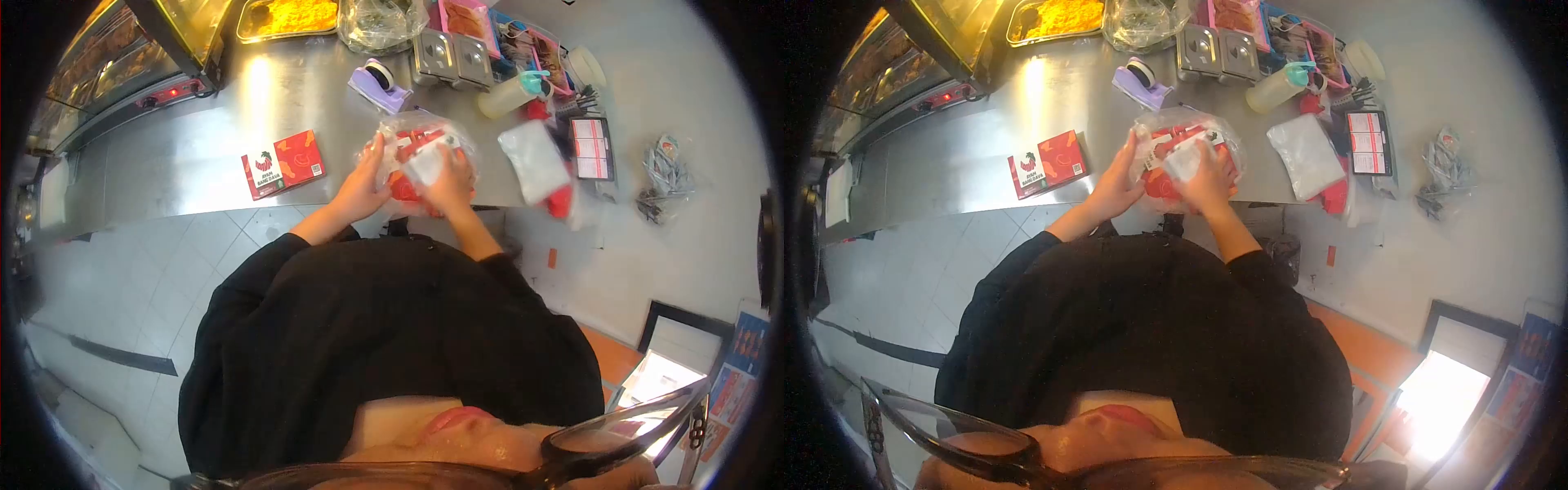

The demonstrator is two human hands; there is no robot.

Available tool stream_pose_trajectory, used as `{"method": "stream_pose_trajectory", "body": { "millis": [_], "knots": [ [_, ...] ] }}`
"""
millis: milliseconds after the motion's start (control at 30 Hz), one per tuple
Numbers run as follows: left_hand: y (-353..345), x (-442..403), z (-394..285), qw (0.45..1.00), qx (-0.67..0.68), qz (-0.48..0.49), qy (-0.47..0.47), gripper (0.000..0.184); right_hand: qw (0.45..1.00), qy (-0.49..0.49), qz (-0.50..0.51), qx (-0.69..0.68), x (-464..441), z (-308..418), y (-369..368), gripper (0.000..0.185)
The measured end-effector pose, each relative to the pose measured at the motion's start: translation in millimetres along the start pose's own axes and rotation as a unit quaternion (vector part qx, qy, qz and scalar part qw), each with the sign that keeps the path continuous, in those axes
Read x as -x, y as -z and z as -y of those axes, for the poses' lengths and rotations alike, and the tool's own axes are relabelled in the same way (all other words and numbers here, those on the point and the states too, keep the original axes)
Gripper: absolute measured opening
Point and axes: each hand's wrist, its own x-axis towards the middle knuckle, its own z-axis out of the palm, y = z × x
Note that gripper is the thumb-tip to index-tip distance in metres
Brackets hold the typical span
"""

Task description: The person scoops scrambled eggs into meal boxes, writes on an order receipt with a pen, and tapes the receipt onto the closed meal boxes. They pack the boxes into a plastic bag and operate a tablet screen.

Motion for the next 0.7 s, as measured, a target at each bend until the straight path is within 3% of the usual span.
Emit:
{"method": "stream_pose_trajectory", "body": {
  "millis": [33, 100, 167, 233, 333, 400, 467, 500, 533, 567, 667, 700],
  "knots": [
    [0.3, 3.4, -1.9, 1.0, 0.0, 0.016, -0.002, 0.097, 0.999, -0.017, -0.035, -0.005, -13.2, -4.4, -8.3, 0.098],
    [1.1, 12.5, -1.0, 0.999, 0.001, 0.038, 0.011, 0.097, 0.998, -0.061, 0.006, 0.019, -48.0, -25.9, -19.4, 0.097],
    [1.0, 24.7, 10.5, 0.998, 0.0, 0.043, 0.037, 0.096, 0.992, -0.103, 0.045, 0.051, -60.5, -3.2, 7.6, 0.095],
    [6.7, 34.5, 19.1, 0.994, 0.043, 0.047, 0.084, 0.09, 0.996, 0.07, -0.028, -0.05, -50.6, 49.6, 30.2, 0.089],
    [-4.3, 48.8, 45.8, 0.991, 0.064, 0.043, 0.108, 0.079, 0.924, 0.36, -0.064, -0.11, -37.2, 130.6, -1.2, 0.091],
    [-14.1, 53.0, 74.3, 0.988, 0.038, 0.074, 0.131, 0.07, 0.872, 0.486, 0.049, -0.023, -37.0, 181.1, -35.4, 0.093],
    [-11.7, 51.2, 77.0, 0.997, 0.029, 0.046, 0.054, 0.058, 0.86, 0.506, 0.067, 0.019, -51.2, 210.9, -88.0, 0.095],
    [-17.0, 51.1, 75.1, 0.999, 0.027, 0.034, 0.014, 0.053, 0.856, 0.499, 0.131, 0.045, -57.7, 224.4, -88.9, 0.096],
    [-6.2, 47.1, 36.3, 0.996, 0.084, 0.002, 0.038, 0.052, 0.849, 0.485, 0.198, 0.067, -61.4, 236.5, -84.2, 0.098],
    [-11.6, 49.1, 48.9, 0.993, 0.088, 0.023, 0.079, 0.053, 0.839, 0.466, 0.267, 0.083, -61.2, 239.5, -77.5, 0.099],
    [1.2, 59.4, 46.9, 0.968, 0.103, 0.073, 0.218, 0.054, 0.836, 0.472, 0.275, 0.047, -67.1, 239.4, -59.8, 0.098],
    [3.6, 61.1, 47.9, 0.981, 0.08, 0.051, 0.171, 0.055, 0.847, 0.479, 0.231, 0.013, -66.9, 235.9, -48.0, 0.098]
  ]
}}
